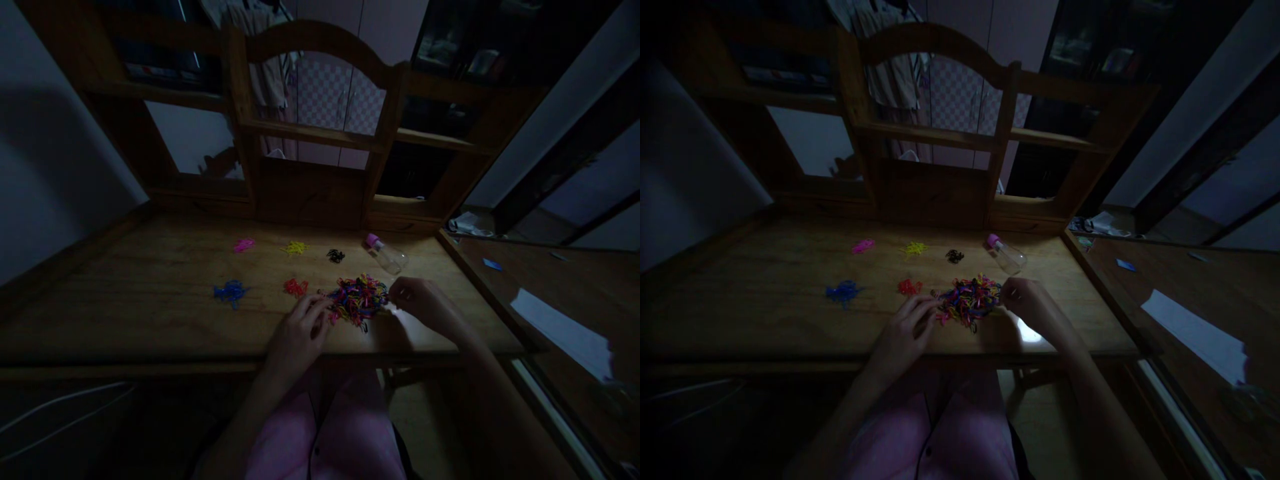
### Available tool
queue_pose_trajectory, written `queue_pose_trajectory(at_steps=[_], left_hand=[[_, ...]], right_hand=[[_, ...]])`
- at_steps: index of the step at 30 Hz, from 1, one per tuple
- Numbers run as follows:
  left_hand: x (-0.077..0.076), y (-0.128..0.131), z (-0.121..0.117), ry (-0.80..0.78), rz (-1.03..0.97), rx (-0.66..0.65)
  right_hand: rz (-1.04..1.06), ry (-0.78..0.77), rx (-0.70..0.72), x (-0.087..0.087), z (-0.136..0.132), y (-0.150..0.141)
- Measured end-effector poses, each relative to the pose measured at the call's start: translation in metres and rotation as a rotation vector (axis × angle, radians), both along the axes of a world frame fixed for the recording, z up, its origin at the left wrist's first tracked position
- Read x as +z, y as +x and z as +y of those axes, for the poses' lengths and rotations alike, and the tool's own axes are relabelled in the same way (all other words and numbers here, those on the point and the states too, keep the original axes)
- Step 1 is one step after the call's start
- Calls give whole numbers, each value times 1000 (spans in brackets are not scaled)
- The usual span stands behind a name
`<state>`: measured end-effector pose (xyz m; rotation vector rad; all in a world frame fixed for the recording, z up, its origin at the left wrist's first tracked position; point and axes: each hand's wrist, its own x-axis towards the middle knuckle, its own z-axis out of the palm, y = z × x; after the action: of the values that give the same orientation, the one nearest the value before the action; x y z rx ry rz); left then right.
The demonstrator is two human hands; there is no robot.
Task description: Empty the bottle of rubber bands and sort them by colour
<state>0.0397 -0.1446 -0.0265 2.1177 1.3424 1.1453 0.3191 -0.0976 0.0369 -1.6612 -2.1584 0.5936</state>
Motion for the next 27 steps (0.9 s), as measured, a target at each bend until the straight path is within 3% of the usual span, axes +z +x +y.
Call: queue_pose_trajectory(at_steps=[2,6,11,14,17,20,24,27], left_hand=[[1,-2,-2,1,12,-67],[5,-3,-7,-10,68,-111],[8,-3,-12,-8,49,-162],[6,-6,-10,-6,-32,-57],[1,-7,-6,-2,-93,123],[-6,-7,0,11,-79,263],[-11,-3,4,7,-31,324],[-11,-3,4,-15,-51,327]], right_hand=[[129,107,50,11,22,-19],[292,149,159,23,81,-84],[155,174,207,14,140,-175],[84,173,264,12,151,-200],[73,224,271,19,144,-192],[39,304,282,27,118,-163],[24,207,431,23,70,-127],[-54,165,538,11,43,-119]])
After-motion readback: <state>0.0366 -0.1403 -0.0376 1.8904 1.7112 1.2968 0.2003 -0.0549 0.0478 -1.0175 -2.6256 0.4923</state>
